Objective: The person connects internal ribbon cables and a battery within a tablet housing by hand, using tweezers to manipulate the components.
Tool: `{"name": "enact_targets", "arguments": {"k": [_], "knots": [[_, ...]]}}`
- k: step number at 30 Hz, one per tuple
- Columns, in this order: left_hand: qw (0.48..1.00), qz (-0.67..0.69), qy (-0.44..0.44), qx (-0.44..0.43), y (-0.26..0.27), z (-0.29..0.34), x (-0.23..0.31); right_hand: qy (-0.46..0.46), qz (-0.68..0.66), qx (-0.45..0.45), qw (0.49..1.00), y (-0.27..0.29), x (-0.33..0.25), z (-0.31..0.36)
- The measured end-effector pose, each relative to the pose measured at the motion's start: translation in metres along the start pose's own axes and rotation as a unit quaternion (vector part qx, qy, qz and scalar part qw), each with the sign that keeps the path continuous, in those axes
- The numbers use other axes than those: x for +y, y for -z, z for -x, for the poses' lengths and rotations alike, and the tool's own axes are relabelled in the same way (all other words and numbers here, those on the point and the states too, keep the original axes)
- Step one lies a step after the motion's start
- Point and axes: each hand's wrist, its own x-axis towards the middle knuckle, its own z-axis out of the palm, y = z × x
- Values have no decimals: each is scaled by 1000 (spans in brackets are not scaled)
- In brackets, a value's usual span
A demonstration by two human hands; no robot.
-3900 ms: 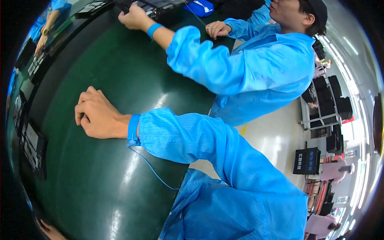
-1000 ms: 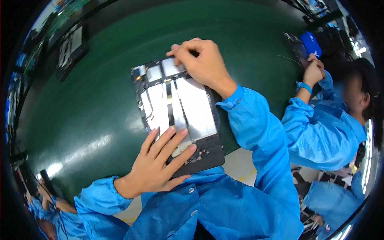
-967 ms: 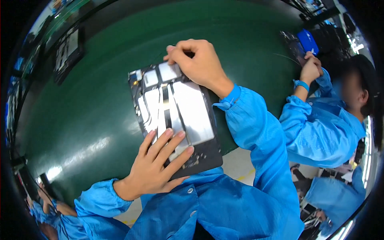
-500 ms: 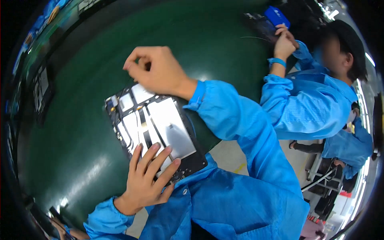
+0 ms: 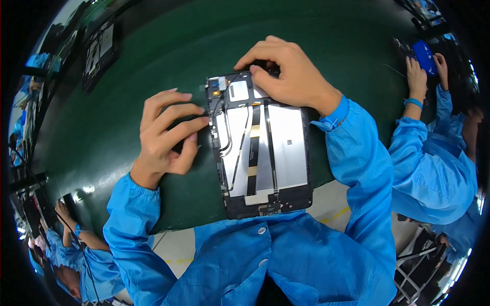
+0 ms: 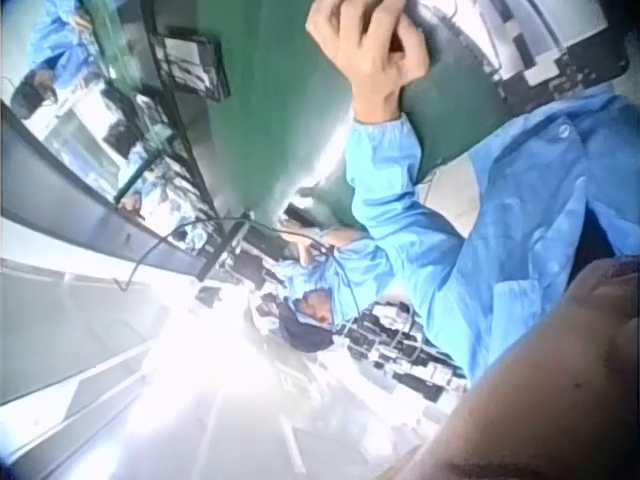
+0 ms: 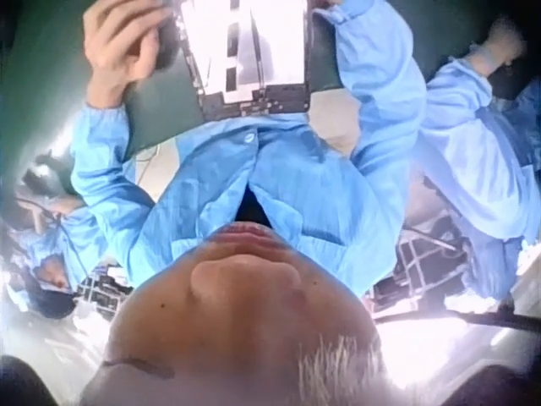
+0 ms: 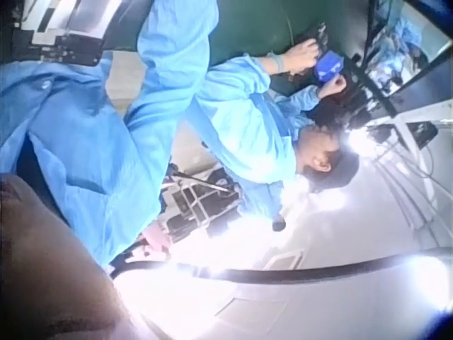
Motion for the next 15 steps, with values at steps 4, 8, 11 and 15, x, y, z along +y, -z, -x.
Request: {"name": "enact_targets", "arguments": {"k": [4,8,11,15], "knots": [[999,33,-20,-8,-2,0,-4,-3,-35,8,999,4,-9,-2],[998,53,-44,6,-2,2,-7,62,19,46,997,6,-13,-2],[997,56,-56,-2,-5,-1,-7,84,22,52,995,8,-14,0],[997,56,-58,-9,-12,1,-8,77,13,35,996,15,-25,2]]}}
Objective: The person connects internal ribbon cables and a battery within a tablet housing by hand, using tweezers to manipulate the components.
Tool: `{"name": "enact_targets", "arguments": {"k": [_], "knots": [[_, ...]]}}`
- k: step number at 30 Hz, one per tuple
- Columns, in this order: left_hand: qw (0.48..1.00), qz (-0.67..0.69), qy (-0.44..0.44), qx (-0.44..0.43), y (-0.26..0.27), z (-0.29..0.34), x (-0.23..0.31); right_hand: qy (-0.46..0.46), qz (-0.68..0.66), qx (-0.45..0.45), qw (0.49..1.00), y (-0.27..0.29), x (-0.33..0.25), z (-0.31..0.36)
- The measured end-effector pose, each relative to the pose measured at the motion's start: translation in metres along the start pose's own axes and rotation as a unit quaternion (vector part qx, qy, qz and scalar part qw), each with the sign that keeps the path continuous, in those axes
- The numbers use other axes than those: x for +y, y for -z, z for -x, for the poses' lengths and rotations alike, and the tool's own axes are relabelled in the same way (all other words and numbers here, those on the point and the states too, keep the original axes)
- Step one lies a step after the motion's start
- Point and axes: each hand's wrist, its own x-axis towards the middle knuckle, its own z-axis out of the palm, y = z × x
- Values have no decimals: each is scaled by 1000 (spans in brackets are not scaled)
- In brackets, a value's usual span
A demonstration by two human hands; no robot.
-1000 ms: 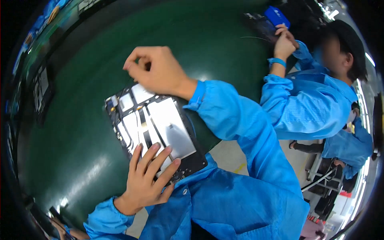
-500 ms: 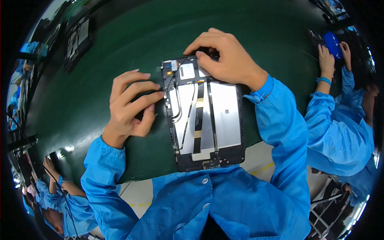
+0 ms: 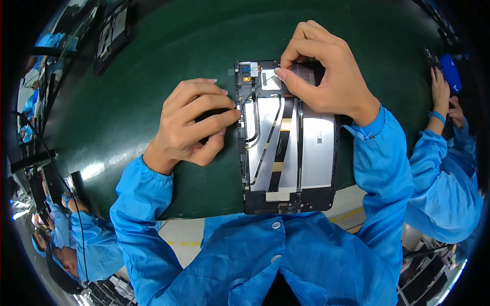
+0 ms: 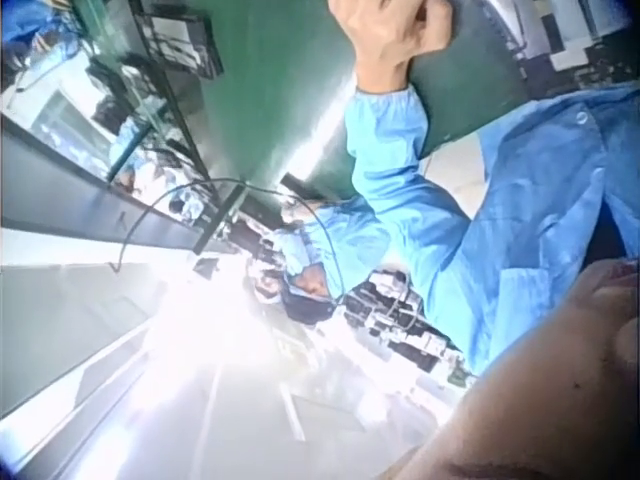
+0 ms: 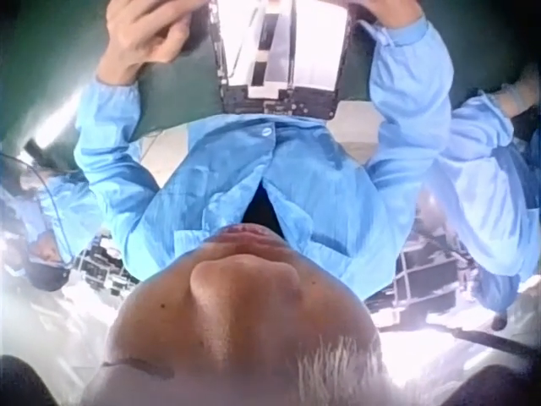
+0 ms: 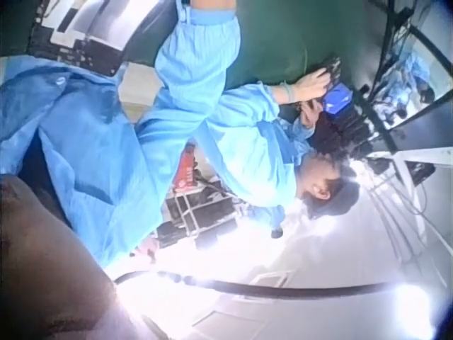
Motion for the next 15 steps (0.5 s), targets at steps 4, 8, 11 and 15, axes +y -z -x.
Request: {"name": "enact_targets", "arguments": {"k": [4,8,11,15], "knots": [[1000,0,-22,-7,-5,-2,-4,-17,1,0,1000,-1,-1,1],[1000,6,-26,-10,-5,-4,-9,-19,6,21,1000,-8,-1,-1],[999,1,-35,-11,-7,-7,-9,-24,19,27,999,-8,0,1],[996,-36,-74,-32,-5,-14,-8,-28,33,19,999,-3,1,3]]}}
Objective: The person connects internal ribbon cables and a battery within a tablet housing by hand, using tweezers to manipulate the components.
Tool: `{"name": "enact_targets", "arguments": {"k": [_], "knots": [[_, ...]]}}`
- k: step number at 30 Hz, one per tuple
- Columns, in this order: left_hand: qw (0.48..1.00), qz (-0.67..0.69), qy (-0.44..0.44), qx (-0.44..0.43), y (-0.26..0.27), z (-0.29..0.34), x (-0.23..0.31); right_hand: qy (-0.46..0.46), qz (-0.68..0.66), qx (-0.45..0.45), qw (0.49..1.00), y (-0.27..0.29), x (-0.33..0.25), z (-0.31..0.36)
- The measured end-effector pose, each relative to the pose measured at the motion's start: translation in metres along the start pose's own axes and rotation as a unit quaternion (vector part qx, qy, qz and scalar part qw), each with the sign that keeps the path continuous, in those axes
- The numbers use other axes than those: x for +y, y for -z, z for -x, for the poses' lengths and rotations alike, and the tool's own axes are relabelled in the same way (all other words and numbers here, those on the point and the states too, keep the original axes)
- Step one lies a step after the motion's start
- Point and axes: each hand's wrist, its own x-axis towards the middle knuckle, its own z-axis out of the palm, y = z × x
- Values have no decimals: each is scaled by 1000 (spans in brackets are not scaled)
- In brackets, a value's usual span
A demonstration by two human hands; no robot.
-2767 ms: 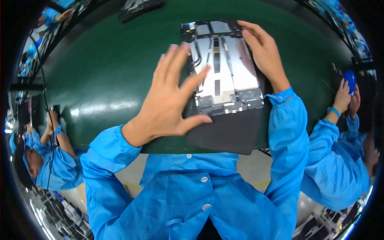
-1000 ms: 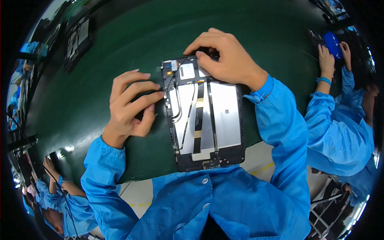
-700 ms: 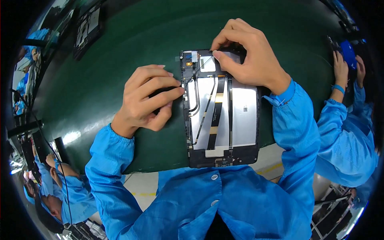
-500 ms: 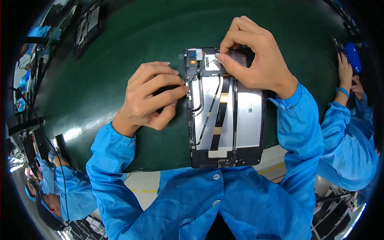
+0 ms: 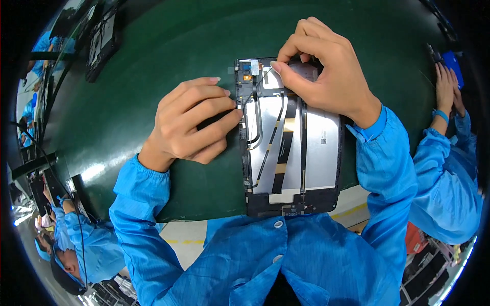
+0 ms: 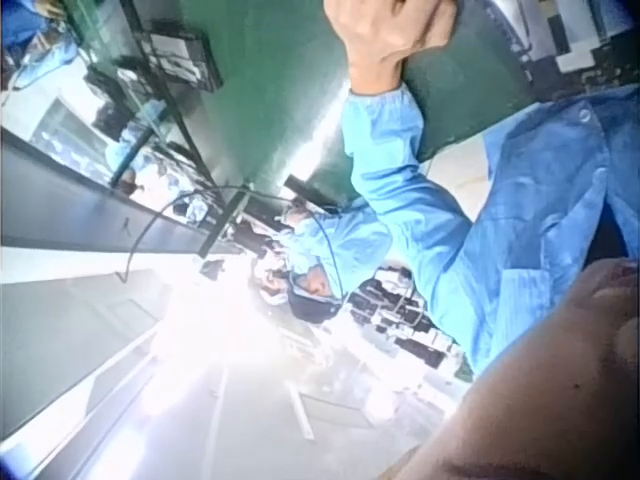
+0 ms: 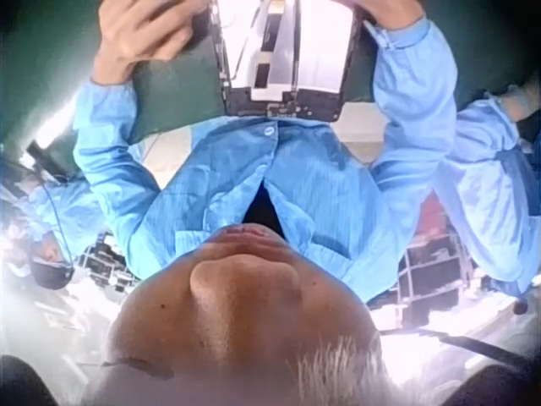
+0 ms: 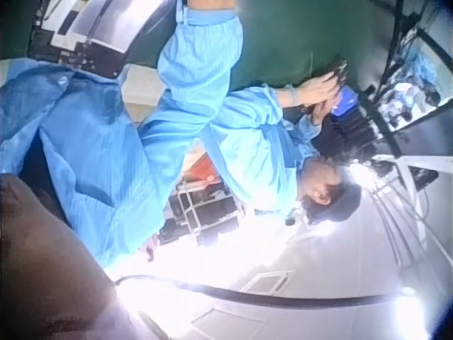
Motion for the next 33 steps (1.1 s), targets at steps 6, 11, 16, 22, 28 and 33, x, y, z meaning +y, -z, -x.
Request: {"name": "enact_targets", "arguments": {"k": [6,11,16,22,28,33], "knots": [[1000,-10,-28,2,-4,-6,-5,40,-4,25,999,-3,8,7],[999,32,3,-5,-5,-4,-11,60,-17,21,998,-2,5,1],[999,30,21,-2,-2,-3,-17,81,-9,10,997,1,1,-1],[997,37,66,10,-3,0,-3,84,-21,-28,996,-1,-2,0],[987,64,147,29,-6,-6,9,78,-6,-8,997,-5,0,2],[989,41,144,10,-4,-9,12,70,-4,-44,997,-6,-3,4]]}}
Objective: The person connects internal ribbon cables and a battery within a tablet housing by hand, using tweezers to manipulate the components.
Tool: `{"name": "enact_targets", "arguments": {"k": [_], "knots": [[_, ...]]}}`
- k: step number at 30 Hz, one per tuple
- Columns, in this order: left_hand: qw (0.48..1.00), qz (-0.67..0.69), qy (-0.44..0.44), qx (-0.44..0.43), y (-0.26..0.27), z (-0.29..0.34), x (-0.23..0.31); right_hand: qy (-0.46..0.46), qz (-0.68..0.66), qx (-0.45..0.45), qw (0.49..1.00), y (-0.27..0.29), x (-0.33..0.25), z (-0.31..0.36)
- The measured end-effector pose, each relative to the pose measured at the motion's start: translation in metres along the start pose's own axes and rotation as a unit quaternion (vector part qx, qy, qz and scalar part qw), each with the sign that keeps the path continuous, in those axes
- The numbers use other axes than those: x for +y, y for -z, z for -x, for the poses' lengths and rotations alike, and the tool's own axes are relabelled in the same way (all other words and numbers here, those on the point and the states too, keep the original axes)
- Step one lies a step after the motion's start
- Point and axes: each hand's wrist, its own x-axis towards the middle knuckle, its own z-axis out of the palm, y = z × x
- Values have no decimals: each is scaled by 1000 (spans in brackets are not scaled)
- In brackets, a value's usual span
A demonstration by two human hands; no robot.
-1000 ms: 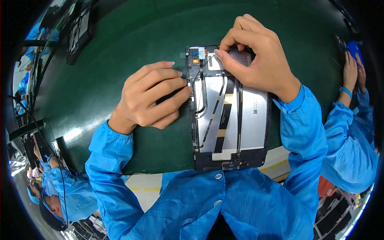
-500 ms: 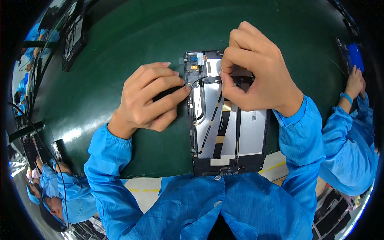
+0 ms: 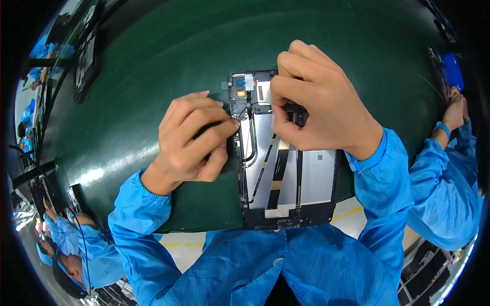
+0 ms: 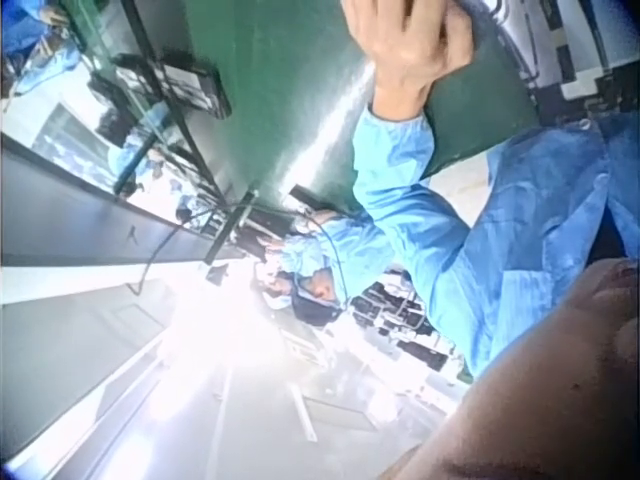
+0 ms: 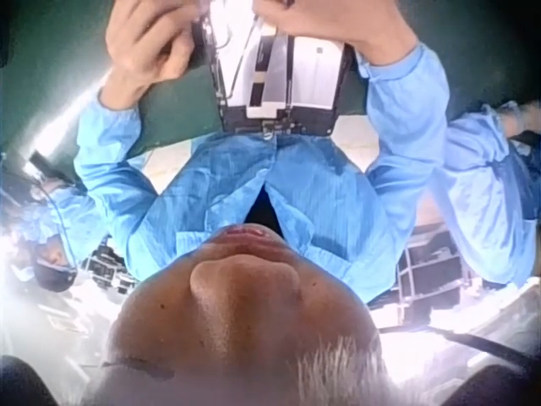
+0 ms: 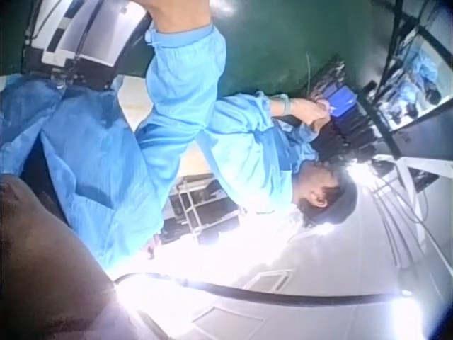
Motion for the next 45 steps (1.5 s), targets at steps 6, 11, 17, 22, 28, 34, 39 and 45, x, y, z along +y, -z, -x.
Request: {"name": "enact_targets", "arguments": {"k": [6,11,17,22,28,34,39,45], "knots": [[996,-56,-53,-37,-11,-5,10,-6,-9,-2,1000,0,6,1],[994,-58,-53,-72,-8,-6,13,-34,-84,25,996,-4,7,-2],[982,-69,-156,-78,-6,3,23,-19,-62,60,996,-9,16,-1],[947,-131,-271,-113,23,20,28,-19,-99,84,991,-30,24,-12],[956,-229,-161,-84,13,34,-5,-64,-79,56,993,-26,18,-15],[977,-178,-9,-120,2,21,12,-58,-76,41,995,-25,-1,-8],[982,-115,27,-145,8,21,19,-58,-62,37,996,-32,-11,-6],[983,-110,56,-135,4,17,17,-60,-77,56,994,-35,-8,-5]]}}
